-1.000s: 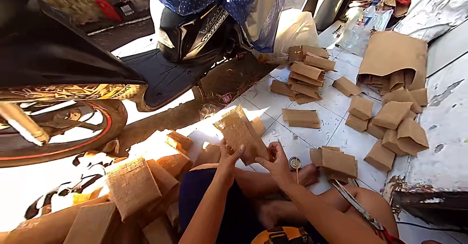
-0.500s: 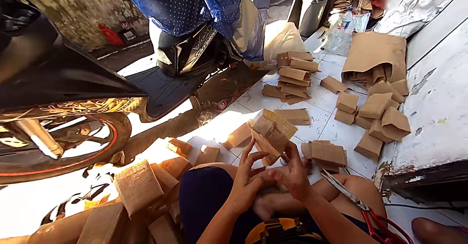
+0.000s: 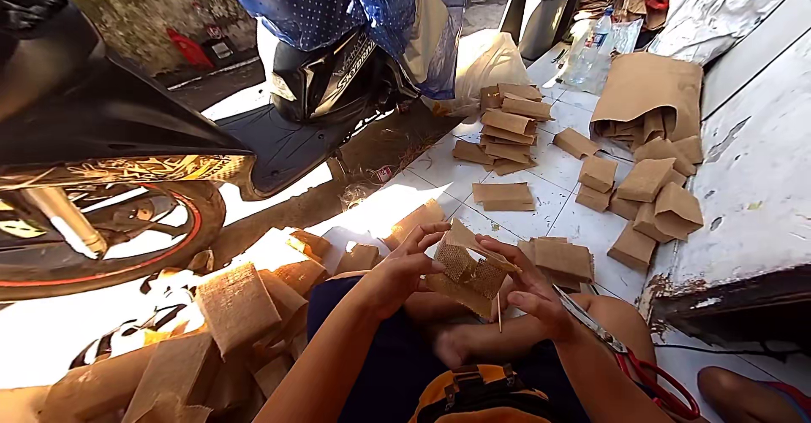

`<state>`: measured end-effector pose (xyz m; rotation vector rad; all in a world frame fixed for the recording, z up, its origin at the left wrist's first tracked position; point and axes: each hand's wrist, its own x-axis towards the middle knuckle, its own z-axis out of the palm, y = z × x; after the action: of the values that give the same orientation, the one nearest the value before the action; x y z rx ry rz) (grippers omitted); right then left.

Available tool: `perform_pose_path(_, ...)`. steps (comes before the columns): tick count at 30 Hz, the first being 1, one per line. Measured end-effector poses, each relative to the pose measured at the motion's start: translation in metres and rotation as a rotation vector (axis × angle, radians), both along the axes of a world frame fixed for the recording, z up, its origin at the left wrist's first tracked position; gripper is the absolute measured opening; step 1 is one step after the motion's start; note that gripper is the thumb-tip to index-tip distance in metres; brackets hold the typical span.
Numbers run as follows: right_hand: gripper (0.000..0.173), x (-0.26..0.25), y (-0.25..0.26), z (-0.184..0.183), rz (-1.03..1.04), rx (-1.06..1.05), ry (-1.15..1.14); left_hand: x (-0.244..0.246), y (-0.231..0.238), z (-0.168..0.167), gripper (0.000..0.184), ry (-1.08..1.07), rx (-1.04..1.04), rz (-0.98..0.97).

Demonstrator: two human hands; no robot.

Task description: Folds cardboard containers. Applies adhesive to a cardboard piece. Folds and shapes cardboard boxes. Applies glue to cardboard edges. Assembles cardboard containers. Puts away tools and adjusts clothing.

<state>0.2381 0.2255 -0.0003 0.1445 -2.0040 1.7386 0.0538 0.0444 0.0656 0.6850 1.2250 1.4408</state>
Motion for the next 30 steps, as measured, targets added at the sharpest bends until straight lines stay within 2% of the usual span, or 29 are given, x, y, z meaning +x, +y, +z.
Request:
perform_pose_path(2,0.074,-0.001,-0.005,0.007,-0.078,0.039,-0.006,0.004,0.004,0.003,0.064,0.054,-0.034,-0.010)
perform_pose_path(5,0.045,-0.005,-0.013,0.010,-0.214,0.209,0.030,0.009,0.008,0.010,0.062,0.101,-0.082,-0.003)
perform_pose_path(7,0.037,-0.005,-0.016,0.009,-0.268,0.267,0.051,0.011,0.009,0.012,0.059,0.128,-0.092,0.013)
perform_pose_path(9,0.039,-0.004,-0.015,0.009,-0.269,0.311,0.051,0.014,0.009,0.015,0.056,0.158,-0.098,0.048)
perform_pose_path(11,0.052,0.001,-0.008,0.012,-0.144,0.323,0.033,0.015,0.008,0.018,0.053,0.189,-0.105,0.079)
perform_pose_path(13,0.060,0.005,0.004,0.015,0.002,0.202,0.025,0.015,0.007,0.021,0.053,0.222,-0.107,0.087)
perform_pose_path(14,0.059,0.006,0.010,0.017,0.029,0.117,0.044,0.016,0.006,0.022,0.053,0.245,-0.104,0.078)
perform_pose_path(16,0.052,0.004,0.015,0.023,-0.022,0.028,0.066,0.018,0.007,0.022,0.053,0.315,-0.098,0.057)
perform_pose_path(22,0.048,-0.006,0.002,0.025,-0.158,0.173,0.021,0.028,0.012,0.028,0.050,0.473,-0.175,0.067)
perform_pose_path(30,0.039,-0.001,-0.012,0.030,-0.280,0.131,0.038,0.021,0.006,0.035,0.062,0.332,-0.098,0.001)
